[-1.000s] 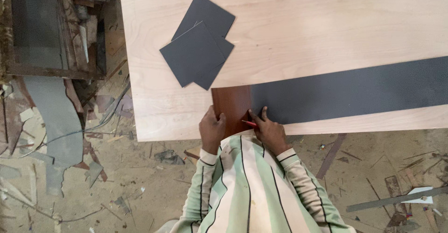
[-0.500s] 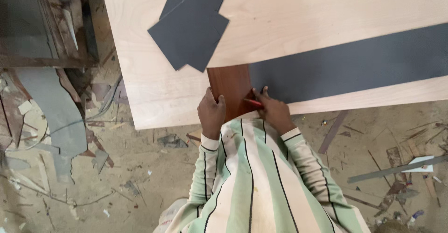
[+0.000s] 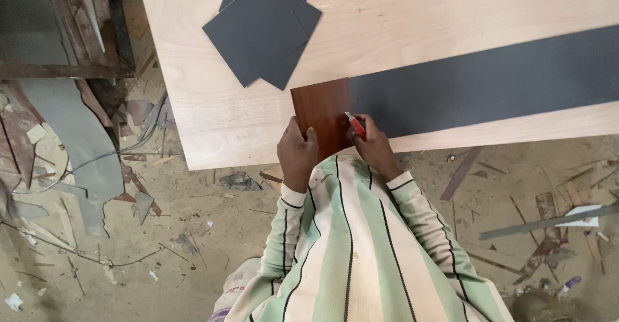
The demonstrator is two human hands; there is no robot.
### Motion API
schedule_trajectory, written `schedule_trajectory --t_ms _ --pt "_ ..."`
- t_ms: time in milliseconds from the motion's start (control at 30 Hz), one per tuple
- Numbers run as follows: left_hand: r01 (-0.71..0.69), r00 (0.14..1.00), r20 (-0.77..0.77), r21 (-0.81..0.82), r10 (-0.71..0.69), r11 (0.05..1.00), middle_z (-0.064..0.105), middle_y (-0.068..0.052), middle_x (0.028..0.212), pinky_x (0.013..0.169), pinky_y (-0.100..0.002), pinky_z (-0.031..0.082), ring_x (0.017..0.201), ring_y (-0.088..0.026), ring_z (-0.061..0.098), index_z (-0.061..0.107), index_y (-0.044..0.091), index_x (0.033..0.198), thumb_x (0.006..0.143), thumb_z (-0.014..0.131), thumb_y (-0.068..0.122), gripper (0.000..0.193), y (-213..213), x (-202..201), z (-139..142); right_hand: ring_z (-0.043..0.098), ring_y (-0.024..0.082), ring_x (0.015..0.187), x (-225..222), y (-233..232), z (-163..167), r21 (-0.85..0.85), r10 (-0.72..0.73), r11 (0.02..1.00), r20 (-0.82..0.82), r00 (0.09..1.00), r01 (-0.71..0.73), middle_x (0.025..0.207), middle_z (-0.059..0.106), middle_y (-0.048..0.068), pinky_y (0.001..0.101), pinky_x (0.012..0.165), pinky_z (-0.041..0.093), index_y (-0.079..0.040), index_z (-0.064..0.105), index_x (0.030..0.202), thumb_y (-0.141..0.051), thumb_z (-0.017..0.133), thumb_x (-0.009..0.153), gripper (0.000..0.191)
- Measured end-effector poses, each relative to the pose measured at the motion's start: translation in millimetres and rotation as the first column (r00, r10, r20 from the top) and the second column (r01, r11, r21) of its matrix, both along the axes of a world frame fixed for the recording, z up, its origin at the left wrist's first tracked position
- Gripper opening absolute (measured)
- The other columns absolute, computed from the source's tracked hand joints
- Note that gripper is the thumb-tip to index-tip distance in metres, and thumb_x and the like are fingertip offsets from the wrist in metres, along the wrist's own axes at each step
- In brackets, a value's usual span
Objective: The person uses a red utility knife to cut a dark sheet of material on a light wooden workbench. They repeatedly position a brown rectangular template on the sheet, trace its edges with the knife, and remove the cut pieces. The process is repeated multiple times to produce several identical cutouts.
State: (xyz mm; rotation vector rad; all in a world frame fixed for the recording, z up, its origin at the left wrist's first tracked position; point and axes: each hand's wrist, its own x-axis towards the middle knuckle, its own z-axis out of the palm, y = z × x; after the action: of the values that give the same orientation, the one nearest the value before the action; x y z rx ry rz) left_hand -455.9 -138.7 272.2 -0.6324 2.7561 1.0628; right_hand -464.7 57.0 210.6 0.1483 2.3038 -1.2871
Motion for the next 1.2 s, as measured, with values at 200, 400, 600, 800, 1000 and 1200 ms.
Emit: schedule_trajectory --t_ms 200,400,600,800,1000,1200 --pt "-0.018 0.999 -0.029 -0.083 0.015 0.996 0.070 -0.021 0.097 0.066 -0.053 0.053 0.080 -0.045 0.068 0.059 -0.002 0.112 0.091 0.065 0.012 0.026 20 3 19 0.068 0.049 0.097 8 -8 -6 0.033 -0.048 0.998 -0.029 0.998 0.049 0.108 0.071 0.027 0.0538 0.077 0.055 -0.012 0.050 0.136 -0.016 0.061 0.094 0.044" --pt "-0.007 0.999 0.035 -0.126 0.012 0.992 0.070 -0.018 0.099 0.065 -0.051 0.054 0.078 -0.042 0.069 0.057 0.000 0.106 0.093 0.063 0.012 0.018 36 -2 31 0.069 0.047 0.089 8 -18 3 0.143 -0.084 0.986 -0.014 0.996 0.085 0.101 0.074 0.024 0.0572 0.072 0.052 -0.015 0.051 0.134 -0.021 0.063 0.096 0.040" --pt "0.024 1.000 -0.015 -0.103 -0.026 0.994 0.070 -0.018 0.099 0.067 -0.049 0.055 0.078 -0.041 0.071 0.057 0.001 0.103 0.094 0.062 0.010 0.014 47 -3 34 0.070 0.046 0.084 7 -16 3 0.125 -0.069 0.989 -0.043 0.997 0.074 0.095 0.073 0.023 0.0556 0.072 0.054 -0.012 0.050 0.133 -0.016 0.063 0.091 0.044" --pt "-0.019 0.994 0.112 0.048 0.013 0.999 0.073 -0.017 0.095 0.070 -0.041 0.056 0.081 -0.030 0.071 0.059 0.001 0.113 0.096 0.069 0.020 0.028 -21 12 -9 0.072 0.037 0.086 -4 3 2 0.033 -0.147 0.985 -0.372 0.916 0.171 0.104 0.074 0.022 0.0461 0.069 0.056 -0.007 0.057 0.122 -0.021 0.071 0.105 0.027" --pt "-0.227 0.965 0.029 0.591 0.261 0.774 0.074 -0.014 0.112 0.084 -0.033 0.055 0.097 -0.024 0.068 0.060 -0.003 0.128 0.095 0.071 0.021 0.042 -134 51 -71 0.047 0.002 0.048 -23 32 21 -0.233 -0.423 0.856 0.199 0.884 0.462 0.098 0.077 -0.001 0.0205 0.041 0.041 -0.011 0.054 0.118 -0.023 0.063 0.097 0.026" --pt "-0.313 0.943 -0.202 -0.270 0.264 0.911 0.062 -0.026 0.123 0.091 -0.046 0.049 0.111 -0.038 0.059 0.053 -0.008 0.131 0.097 0.075 0.026 0.052 -152 60 -71 0.050 0.004 0.054 -38 39 21 -0.185 -0.416 0.879 0.155 0.896 0.440 0.092 0.074 0.003 0.0219 0.051 0.045 -0.006 0.060 0.107 -0.026 0.060 0.107 0.020"
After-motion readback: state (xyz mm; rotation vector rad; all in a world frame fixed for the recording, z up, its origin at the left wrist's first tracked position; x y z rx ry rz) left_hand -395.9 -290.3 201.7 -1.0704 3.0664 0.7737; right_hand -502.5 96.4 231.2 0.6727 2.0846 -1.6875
